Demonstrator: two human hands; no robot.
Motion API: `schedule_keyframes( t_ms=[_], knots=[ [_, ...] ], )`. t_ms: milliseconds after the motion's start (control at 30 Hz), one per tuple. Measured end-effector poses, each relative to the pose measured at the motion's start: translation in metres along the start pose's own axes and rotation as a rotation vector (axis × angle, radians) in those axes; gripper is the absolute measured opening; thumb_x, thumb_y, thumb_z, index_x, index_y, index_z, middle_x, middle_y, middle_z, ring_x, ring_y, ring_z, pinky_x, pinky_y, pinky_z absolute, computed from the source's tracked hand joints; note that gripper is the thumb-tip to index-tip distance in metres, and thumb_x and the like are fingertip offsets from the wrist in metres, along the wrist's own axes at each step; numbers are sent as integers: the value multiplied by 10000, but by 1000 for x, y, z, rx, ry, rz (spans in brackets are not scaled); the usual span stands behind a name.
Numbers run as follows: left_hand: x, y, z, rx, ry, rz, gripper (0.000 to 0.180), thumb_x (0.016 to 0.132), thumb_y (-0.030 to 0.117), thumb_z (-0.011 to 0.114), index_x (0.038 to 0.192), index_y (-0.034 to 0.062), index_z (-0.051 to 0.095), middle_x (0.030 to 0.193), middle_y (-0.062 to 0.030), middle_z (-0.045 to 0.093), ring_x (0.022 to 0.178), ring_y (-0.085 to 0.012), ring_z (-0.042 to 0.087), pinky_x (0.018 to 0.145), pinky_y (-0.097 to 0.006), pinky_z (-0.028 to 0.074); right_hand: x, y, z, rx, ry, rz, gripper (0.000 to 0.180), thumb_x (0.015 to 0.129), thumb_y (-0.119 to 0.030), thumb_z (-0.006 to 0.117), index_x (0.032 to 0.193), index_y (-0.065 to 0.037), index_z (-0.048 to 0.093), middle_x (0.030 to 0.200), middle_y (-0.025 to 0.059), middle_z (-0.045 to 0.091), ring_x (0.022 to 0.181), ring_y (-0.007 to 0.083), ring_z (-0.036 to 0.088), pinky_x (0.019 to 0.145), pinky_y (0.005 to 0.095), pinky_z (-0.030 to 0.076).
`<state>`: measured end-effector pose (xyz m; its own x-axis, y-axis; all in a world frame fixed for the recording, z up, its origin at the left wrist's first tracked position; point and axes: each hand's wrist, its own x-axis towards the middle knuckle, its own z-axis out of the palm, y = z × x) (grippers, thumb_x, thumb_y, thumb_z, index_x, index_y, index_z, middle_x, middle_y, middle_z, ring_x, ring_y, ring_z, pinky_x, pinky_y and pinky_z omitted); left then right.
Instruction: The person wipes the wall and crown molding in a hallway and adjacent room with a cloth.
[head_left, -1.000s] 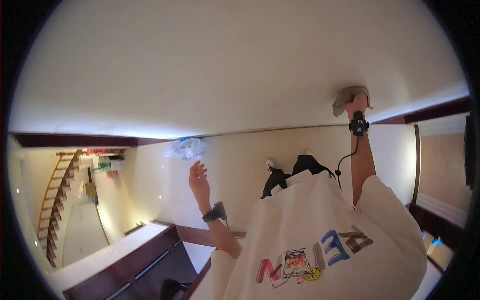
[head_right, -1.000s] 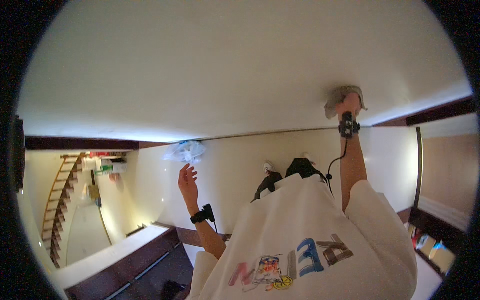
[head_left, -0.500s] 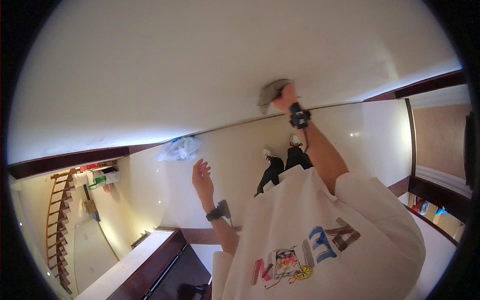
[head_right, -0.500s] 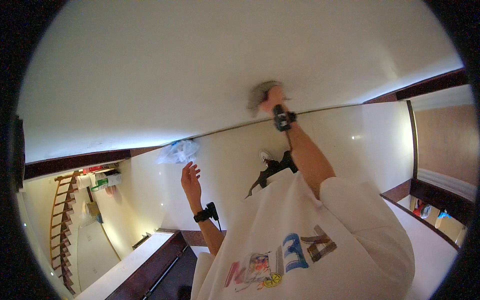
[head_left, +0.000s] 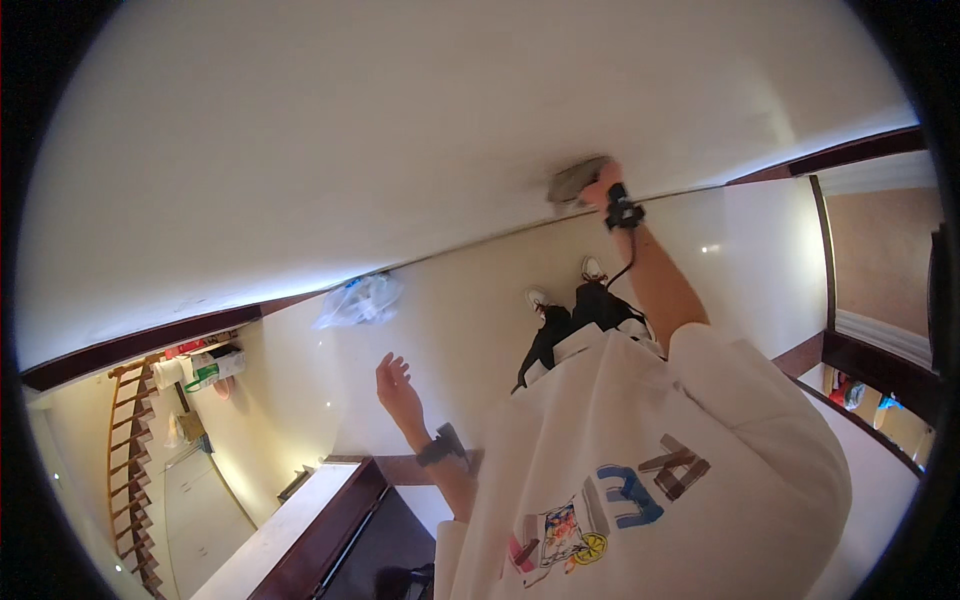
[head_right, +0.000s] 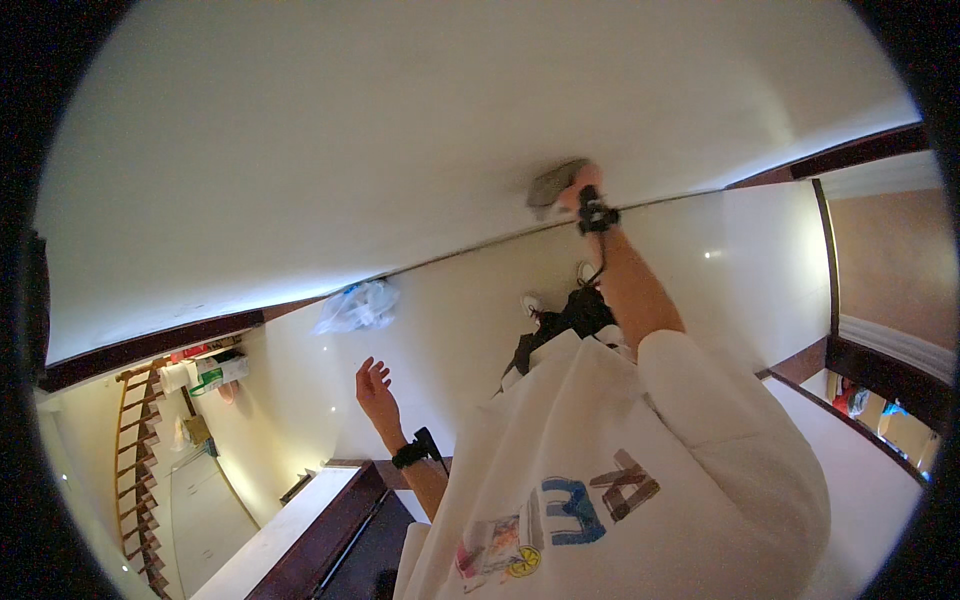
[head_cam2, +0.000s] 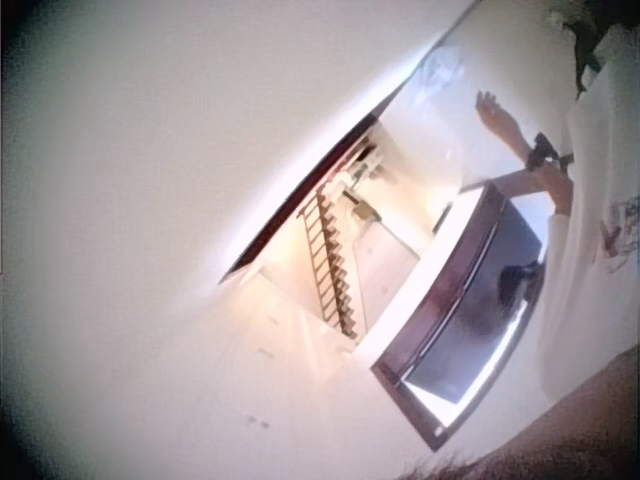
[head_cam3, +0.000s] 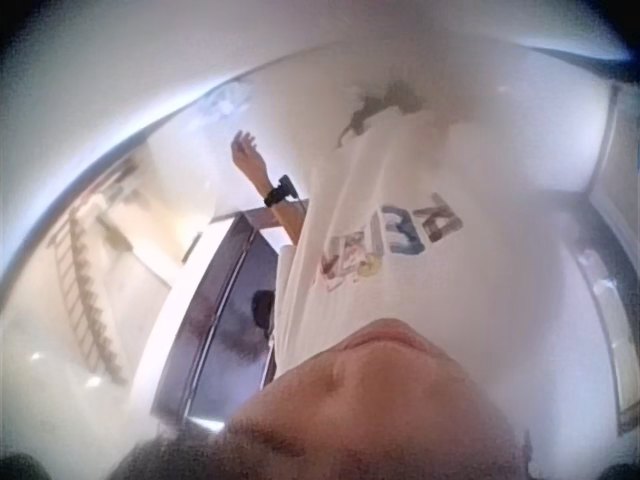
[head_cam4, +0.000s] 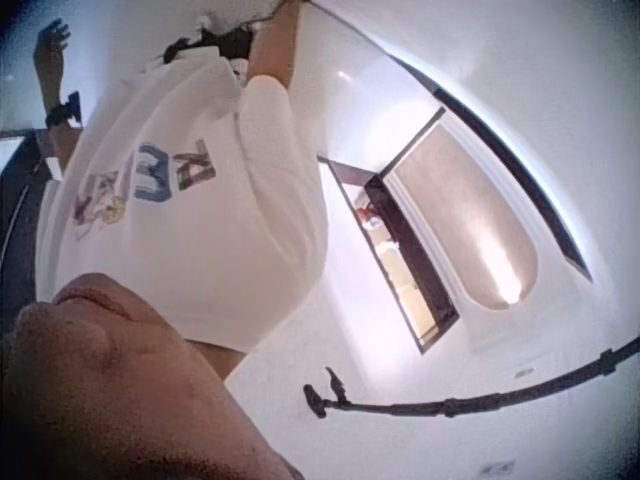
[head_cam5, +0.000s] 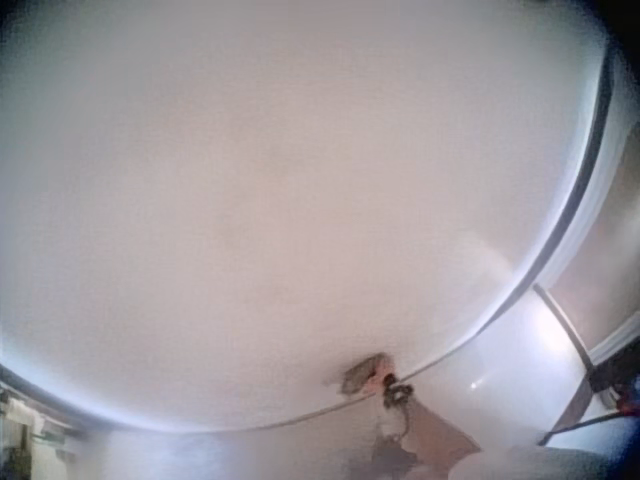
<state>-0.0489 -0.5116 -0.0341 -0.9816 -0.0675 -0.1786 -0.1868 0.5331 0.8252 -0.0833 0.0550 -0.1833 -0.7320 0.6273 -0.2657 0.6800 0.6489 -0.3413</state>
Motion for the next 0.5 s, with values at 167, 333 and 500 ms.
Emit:
schedule_keyframes(
  t_ms=[167,333,500],
  knots=[
    [-14,-5,-23,37,-2,-73,336,1074,198,513,1334,11,616,1140,-141,722,997,-236,716,845,-361,589,21,95,-19,-59,93,117,553,783,-399,742,1113,37,661,1189,251,668,1107,393,634,944,461,518],
    [-28,5,-54,-63,67,-159,356,1089,244,523,1357,28,613,1204,-161,710,1056,-249,707,875,-373,585,9,53,30,-50,97,75,563,775,-414,753,1090,45,672,1178,262,667,1107,409,628,953,472,514],
    [-53,31,-57,-21,118,-148,374,1109,282,510,1382,45,605,1250,-166,700,1100,-265,701,905,-400,586,-17,-65,92,98,0,-110,574,767,-429,765,1068,52,683,1168,274,667,1108,424,623,961,483,510]
  ],
)
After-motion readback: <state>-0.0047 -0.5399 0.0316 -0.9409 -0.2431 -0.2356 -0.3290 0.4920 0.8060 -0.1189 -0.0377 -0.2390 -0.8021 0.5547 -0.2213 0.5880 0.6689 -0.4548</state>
